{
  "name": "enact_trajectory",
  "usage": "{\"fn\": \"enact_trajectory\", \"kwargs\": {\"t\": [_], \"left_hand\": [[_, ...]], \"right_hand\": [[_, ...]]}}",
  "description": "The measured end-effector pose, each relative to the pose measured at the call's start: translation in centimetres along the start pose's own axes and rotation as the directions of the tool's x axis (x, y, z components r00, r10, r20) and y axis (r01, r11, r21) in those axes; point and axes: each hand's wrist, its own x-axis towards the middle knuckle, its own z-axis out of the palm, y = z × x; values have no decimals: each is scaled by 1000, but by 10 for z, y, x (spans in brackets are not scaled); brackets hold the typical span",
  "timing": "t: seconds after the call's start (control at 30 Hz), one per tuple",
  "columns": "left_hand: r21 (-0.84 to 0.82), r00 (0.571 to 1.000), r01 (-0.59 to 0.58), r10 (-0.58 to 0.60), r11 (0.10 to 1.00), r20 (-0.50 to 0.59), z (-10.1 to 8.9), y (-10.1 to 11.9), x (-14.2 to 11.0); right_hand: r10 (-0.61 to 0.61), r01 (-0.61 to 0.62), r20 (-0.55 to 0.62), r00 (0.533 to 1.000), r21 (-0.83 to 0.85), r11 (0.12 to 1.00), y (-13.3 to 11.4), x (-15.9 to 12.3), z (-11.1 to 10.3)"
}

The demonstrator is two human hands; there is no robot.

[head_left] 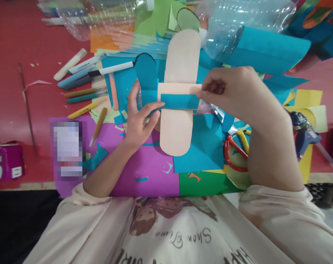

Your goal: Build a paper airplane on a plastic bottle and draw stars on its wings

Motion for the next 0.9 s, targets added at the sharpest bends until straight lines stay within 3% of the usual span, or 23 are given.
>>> {"fn": "enact_trajectory", "kwargs": {"t": [0.17,0.33,0.53,0.77,0.9], "left_hand": [[-18,995,-95,95,995,-27,1,-5,-1],[-39,977,-191,187,981,-102,4,-12,1],[47,995,-28,32,998,-96,-3,-17,2],[59,994,32,-26,998,-102,-10,-12,3],[50,997,6,-2,999,-78,-8,-10,2]], "right_hand": [[-3,1,-15,1000,-159,987,3,-3,-5],[4,42,163,987,-283,958,10,-7,-5],[-95,121,184,978,-136,983,26,2,-3],[-183,165,256,949,90,982,43,11,-5],[-137,127,143,980,77,989,33,10,12]]}}
